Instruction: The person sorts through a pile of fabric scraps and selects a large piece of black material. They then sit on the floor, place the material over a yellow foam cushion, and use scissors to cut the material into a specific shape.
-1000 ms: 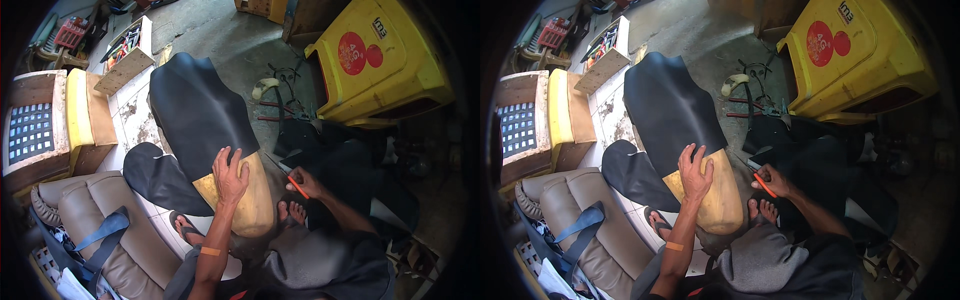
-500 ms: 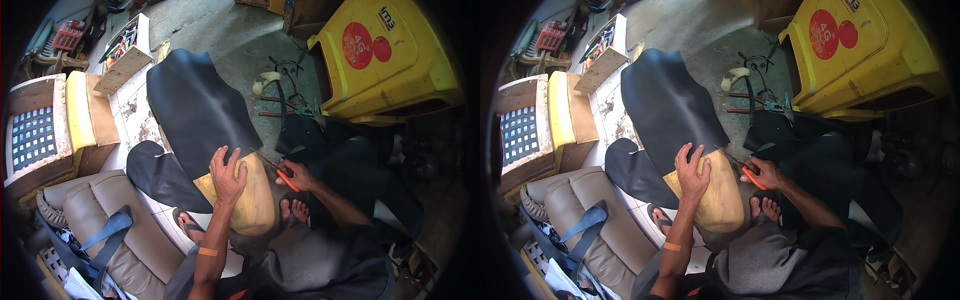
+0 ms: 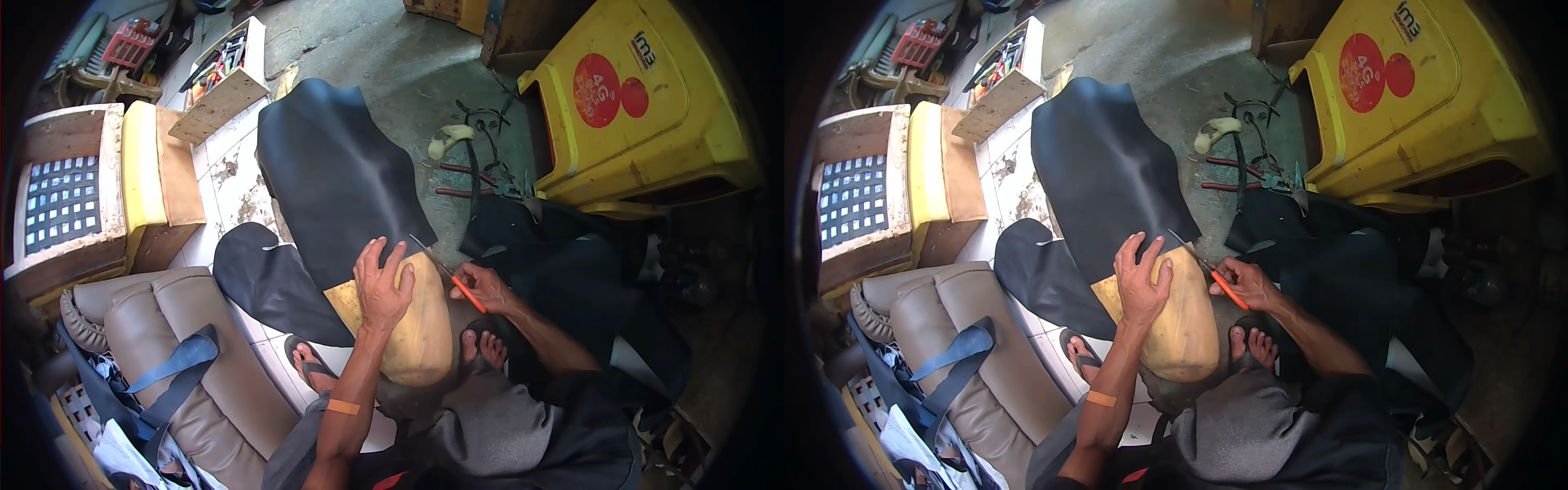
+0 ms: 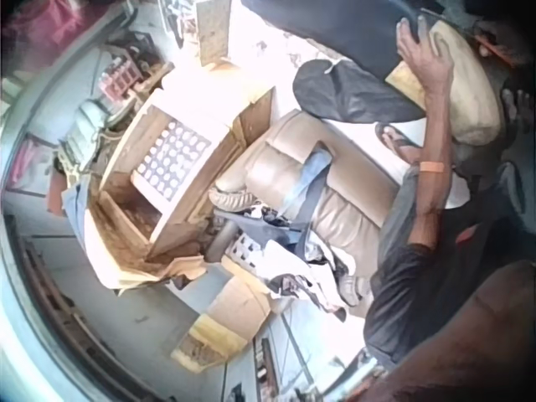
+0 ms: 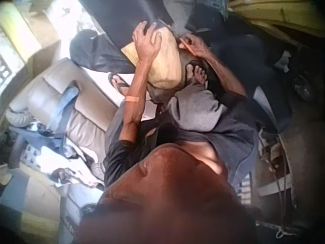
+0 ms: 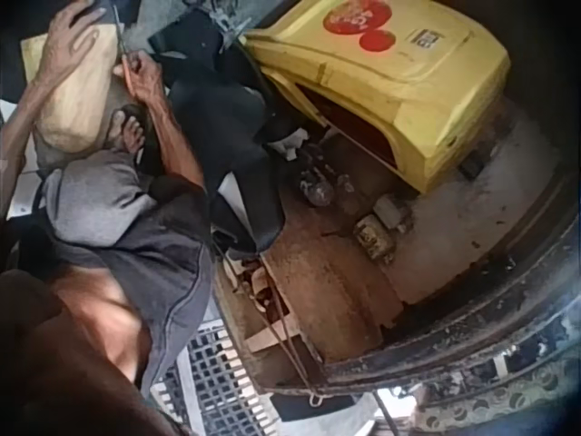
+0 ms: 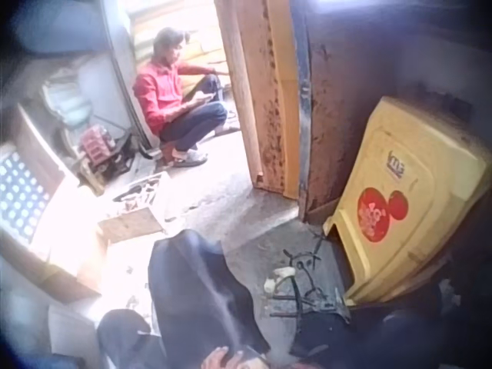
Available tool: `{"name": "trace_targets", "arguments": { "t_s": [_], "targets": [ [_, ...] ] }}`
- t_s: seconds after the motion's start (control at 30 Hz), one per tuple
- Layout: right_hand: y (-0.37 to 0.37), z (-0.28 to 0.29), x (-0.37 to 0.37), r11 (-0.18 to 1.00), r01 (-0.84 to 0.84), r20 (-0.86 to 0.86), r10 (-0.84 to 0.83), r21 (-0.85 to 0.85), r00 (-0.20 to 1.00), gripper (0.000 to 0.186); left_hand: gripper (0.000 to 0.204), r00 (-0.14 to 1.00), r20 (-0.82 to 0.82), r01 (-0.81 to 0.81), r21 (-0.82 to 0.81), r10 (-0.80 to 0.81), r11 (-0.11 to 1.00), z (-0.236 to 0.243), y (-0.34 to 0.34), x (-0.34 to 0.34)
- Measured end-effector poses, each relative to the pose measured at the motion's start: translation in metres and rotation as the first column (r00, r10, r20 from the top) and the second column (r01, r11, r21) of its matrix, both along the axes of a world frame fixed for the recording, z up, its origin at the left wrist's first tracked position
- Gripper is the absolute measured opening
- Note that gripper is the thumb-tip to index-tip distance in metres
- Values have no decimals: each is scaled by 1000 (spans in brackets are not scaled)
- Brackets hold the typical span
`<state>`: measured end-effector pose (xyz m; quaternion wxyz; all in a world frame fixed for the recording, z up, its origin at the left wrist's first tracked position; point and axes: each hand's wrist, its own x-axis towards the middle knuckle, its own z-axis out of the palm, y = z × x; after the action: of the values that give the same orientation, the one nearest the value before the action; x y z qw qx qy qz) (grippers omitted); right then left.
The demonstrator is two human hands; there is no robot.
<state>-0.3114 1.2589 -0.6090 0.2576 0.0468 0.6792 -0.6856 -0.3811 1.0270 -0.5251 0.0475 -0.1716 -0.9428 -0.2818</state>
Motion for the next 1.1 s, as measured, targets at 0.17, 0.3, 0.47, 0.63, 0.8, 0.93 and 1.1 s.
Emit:
{"name": "trace_targets", "arguments": {
  "t_s": [0.17,0.3,0.47,0.63,0.8,0.93,1.1],
  "targets": [
    [-13,15,-17,999,37,-37,-37,-9,999,38,41,1000,-4,-6,-8,6,1000,0,0,1],
    [-11,7,-14,997,41,-77,-36,64,996,37,41,1000,-5,9,22,-9,1000,0,3,0],
    [-17,32,-39,996,24,-43,-20,91,999,39,41,1000,2,0,-49,1,999,0,1,1],
    [-11,31,-37,1000,29,106,-28,-4,994,39,41,1000,16,12,-23,-12,1000,3,6,3],
    [-12,38,-60,997,23,100,-31,75,995,37,43,999,34,20,-49,-18,999,0,9,-2],
    [-13,44,-60,998,49,165,-40,-47,985,34,45,999,46,17,-76,-14,997,0,12,3],
    [-8,44,-80,1000,12,140,-10,-10,990,34,44,999,45,20,-64,-17,998,-2,12,1]
  ]
}}
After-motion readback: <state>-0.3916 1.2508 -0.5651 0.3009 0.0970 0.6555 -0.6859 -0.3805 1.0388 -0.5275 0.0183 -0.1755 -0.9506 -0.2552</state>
